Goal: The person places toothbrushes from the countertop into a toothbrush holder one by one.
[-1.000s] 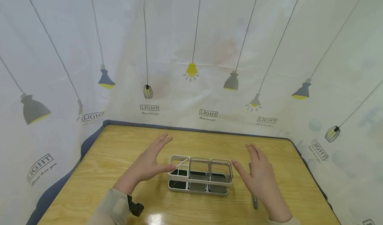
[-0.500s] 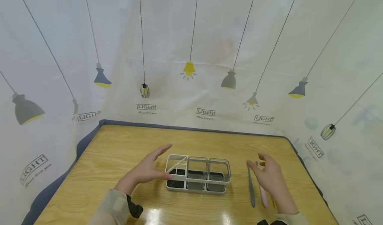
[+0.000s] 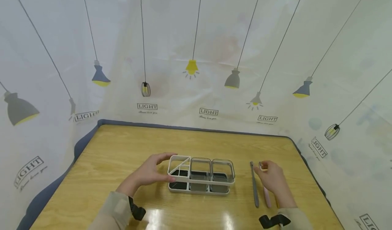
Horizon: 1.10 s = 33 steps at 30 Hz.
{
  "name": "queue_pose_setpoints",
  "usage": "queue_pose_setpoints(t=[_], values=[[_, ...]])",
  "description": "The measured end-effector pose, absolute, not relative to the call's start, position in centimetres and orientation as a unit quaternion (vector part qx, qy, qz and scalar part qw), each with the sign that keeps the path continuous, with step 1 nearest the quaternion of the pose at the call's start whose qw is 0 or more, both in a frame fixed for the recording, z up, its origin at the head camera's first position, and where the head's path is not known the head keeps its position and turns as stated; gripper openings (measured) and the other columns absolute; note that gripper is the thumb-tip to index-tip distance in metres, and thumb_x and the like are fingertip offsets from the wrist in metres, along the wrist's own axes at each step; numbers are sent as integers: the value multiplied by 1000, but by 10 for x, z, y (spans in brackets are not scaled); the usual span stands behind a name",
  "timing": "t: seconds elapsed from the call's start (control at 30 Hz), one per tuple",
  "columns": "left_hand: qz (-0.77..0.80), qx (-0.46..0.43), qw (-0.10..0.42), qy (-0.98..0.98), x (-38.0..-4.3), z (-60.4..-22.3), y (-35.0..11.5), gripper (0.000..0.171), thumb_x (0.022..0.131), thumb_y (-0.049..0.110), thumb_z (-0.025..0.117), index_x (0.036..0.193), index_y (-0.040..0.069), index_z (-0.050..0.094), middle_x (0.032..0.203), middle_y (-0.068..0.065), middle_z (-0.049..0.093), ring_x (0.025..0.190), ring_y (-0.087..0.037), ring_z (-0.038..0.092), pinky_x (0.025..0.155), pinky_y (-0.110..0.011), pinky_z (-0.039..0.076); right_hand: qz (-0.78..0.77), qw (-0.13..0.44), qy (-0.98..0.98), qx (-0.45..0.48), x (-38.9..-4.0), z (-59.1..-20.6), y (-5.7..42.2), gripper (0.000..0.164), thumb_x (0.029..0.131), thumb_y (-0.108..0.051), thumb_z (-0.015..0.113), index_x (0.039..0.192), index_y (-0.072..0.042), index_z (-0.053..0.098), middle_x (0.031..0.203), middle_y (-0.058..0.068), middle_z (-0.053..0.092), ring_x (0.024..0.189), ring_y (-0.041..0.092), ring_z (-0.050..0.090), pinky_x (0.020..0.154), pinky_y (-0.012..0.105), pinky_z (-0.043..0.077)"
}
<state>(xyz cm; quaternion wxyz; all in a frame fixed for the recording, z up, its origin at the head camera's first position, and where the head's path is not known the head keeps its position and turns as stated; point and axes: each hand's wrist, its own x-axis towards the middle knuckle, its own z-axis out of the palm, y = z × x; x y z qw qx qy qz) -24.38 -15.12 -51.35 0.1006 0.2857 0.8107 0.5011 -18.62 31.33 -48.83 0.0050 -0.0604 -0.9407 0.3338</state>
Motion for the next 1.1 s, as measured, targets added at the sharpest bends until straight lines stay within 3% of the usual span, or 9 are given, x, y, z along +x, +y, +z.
queue_pose_setpoints(t=[0.27, 0.37, 0.47, 0.57, 0.7, 0.87, 0.97, 1.1], values=[[508, 288, 106, 805, -245, -512, -152, 85, 80, 36, 95, 154, 21, 55, 147, 0, 61, 140, -34, 52, 117, -65, 33, 293, -14, -953, -71, -209, -509, 309, 43, 101, -14, 67, 120, 24, 60, 108, 35, 69, 94, 42, 71, 74, 48, 61], [507, 292, 101, 805, -245, -511, -152, 82, 81, 36, 95, 152, 20, 57, 144, 0, 64, 138, -33, 55, 116, -65, 35, 267, -14, -962, -62, -216, -517, 308, 32, 99, -10, 66, 103, 22, 64, 92, 29, 70, 82, 37, 70, 70, 46, 60], [507, 290, 104, 805, -244, -510, -152, 80, 81, 35, 95, 150, 23, 58, 141, 2, 65, 136, -29, 57, 116, -63, 36, 262, -24, -962, -67, -219, -521, 307, 25, 95, -6, 63, 76, 8, 58, 66, 11, 56, 58, 23, 56, 53, 37, 51], [502, 288, 109, 808, -243, -508, -151, 77, 81, 36, 94, 149, 25, 59, 140, 4, 65, 135, -26, 57, 117, -62, 35, 274, -44, -957, -82, -220, -525, 308, 31, 92, -3, 59, 66, -8, 44, 57, -1, 36, 47, 15, 37, 45, 28, 35], [487, 284, 113, 818, -242, -506, -149, 76, 82, 40, 93, 149, 28, 59, 141, 4, 65, 136, -25, 55, 118, -63, 33, 266, -53, -959, -86, -224, -530, 313, 30, 89, -2, 57, 66, -12, 41, 58, 0, 39, 47, 15, 41, 45, 26, 36], [475, 273, 118, 828, -241, -502, -149, 78, 81, 42, 93, 149, 28, 59, 143, 2, 64, 139, -30, 52, 117, -69, 29, 223, -68, -970, -72, -234, -528, 317, 15, 87, -5, 57, 76, -1, 48, 68, 11, 51, 56, 24, 52, 49, 29, 41], [473, 269, 124, 830, -241, -502, -150, 78, 81, 42, 94, 149, 27, 59, 143, 2, 64, 140, -31, 51, 117, -70, 28, 210, -78, -972, -71, -236, -524, 316, 13, 87, -6, 58, 83, 5, 51, 74, 17, 54, 61, 29, 55, 51, 31, 42], [473, 272, 127, 828, -242, -504, -152, 77, 81, 42, 94, 148, 28, 59, 142, 4, 64, 139, -29, 53, 117, -69, 29, 224, -82, -968, -80, -234, -516, 312, 16, 89, -6, 59, 77, 2, 52, 72, 15, 56, 61, 27, 55, 52, 31, 44]])
